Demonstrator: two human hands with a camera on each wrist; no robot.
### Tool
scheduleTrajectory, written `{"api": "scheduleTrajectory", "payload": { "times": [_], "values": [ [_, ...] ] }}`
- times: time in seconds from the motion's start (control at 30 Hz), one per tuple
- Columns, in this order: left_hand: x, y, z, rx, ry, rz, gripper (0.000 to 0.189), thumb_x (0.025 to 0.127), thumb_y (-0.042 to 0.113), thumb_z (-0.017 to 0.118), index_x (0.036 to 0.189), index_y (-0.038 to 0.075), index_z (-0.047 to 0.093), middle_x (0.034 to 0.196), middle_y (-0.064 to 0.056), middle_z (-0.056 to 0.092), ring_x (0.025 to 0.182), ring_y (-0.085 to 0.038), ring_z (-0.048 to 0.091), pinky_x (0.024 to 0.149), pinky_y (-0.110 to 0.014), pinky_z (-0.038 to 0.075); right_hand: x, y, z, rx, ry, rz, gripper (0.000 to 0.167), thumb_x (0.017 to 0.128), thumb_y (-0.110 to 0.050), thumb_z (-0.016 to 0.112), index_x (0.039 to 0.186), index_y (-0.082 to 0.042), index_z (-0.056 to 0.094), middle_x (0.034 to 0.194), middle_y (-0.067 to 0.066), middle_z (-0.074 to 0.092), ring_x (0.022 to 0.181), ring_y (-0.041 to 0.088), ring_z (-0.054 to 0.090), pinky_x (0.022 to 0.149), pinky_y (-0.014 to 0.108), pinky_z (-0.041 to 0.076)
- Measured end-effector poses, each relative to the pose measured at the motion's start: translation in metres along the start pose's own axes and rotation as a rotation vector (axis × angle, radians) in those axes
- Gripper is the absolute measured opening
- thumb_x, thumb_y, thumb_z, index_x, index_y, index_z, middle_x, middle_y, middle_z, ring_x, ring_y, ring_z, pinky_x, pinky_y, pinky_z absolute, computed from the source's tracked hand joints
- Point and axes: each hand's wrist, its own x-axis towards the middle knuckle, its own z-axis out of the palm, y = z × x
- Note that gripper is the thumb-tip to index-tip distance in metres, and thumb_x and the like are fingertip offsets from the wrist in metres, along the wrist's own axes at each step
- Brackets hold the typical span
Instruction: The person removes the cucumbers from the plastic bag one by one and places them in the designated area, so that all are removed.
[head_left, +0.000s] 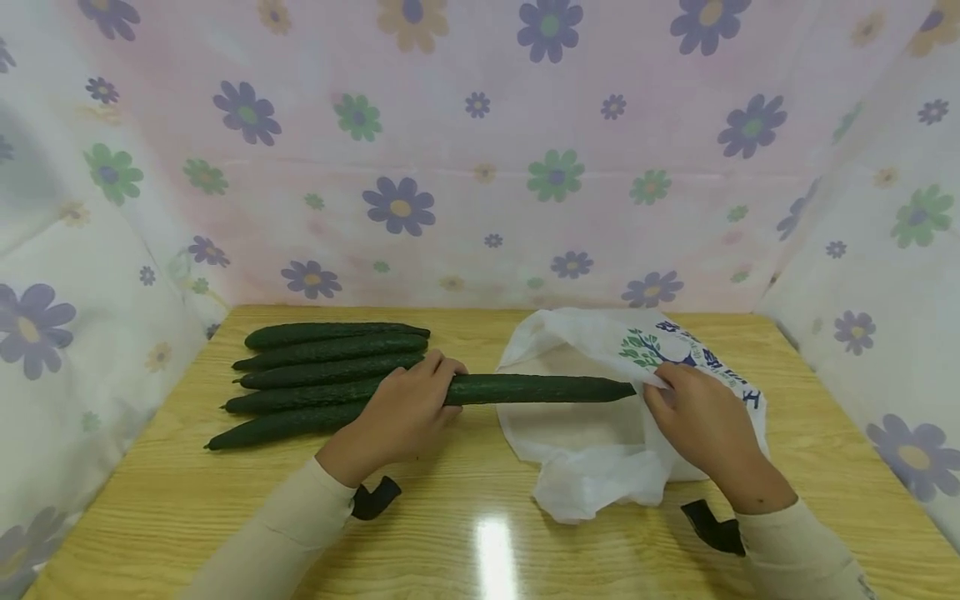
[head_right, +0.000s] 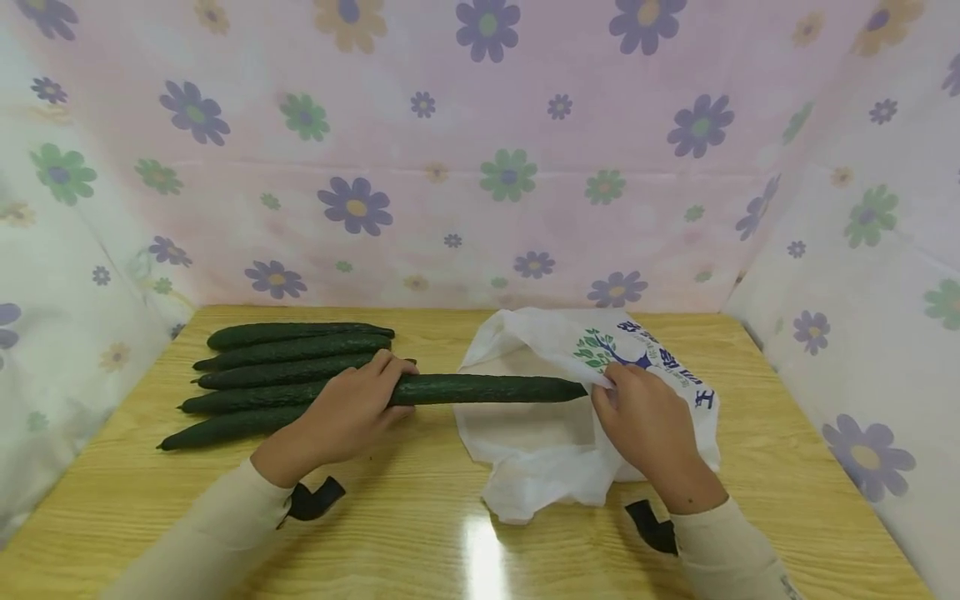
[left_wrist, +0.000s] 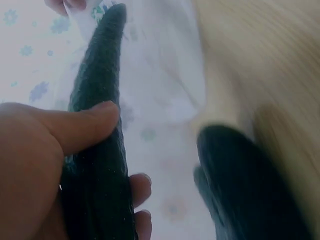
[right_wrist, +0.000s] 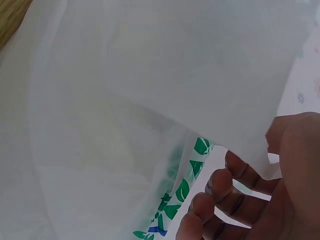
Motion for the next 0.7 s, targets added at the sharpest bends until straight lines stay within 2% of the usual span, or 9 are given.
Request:
{"api": "scheduleTrajectory", "payload": {
  "times": [0.17,0.23,0.33,0.5,0.7],
  "values": [
    [-0.027,-0.025,-0.006,0.018,0.031,-0.021,0.05,0.092,0.033,0.074,0.133,0.011,0.055,0.113,-0.006,0.058,0.07,-0.01,0.054,0.07,-0.034,0.047,-0.001,0.0,0.002,0.02,-0.031,0.013,0.019,0.096,-0.017,0.058,0.099,-0.001,0.068,0.095,0.018,0.071,0.067,0.021,0.057,0.054,0.032,0.039],
    [-0.037,-0.036,-0.008,0.013,0.023,-0.024,0.051,0.092,0.031,0.074,0.134,0.011,0.054,0.115,-0.005,0.057,0.072,-0.009,0.055,0.076,-0.038,0.049,0.0,-0.001,0.002,0.024,-0.061,0.02,0.018,0.097,-0.018,0.057,0.098,-0.002,0.067,0.092,0.015,0.07,0.064,0.019,0.054,0.053,0.031,0.037],
    [-0.05,-0.052,-0.01,-0.038,-0.013,-0.033,0.05,0.093,0.03,0.073,0.135,0.012,0.052,0.12,-0.004,0.055,0.071,-0.005,0.054,0.085,-0.042,0.048,0.0,-0.001,0.002,0.02,-0.085,0.024,0.02,0.097,-0.019,0.057,0.098,-0.001,0.066,0.093,0.017,0.07,0.065,0.019,0.054,0.053,0.032,0.039],
    [-0.07,-0.071,-0.014,-0.144,-0.07,-0.066,0.048,0.096,0.029,0.07,0.137,0.012,0.05,0.126,-0.003,0.054,0.077,-0.004,0.056,0.093,-0.048,0.045,0.001,0.0,0.001,0.014,-0.073,0.02,0.021,0.096,-0.018,0.057,0.101,0.001,0.067,0.096,0.019,0.07,0.066,0.021,0.057,0.054,0.035,0.042],
    [-0.092,-0.085,-0.015,-0.117,-0.057,-0.089,0.047,0.093,0.027,0.072,0.134,0.012,0.053,0.12,0.0,0.058,0.094,-0.013,0.059,0.095,-0.055,0.044,0.001,0.001,0.002,0.013,-0.073,0.017,0.023,0.097,-0.019,0.057,0.103,0.001,0.067,0.099,0.02,0.071,0.068,0.021,0.058,0.054,0.032,0.04]
  ]
}}
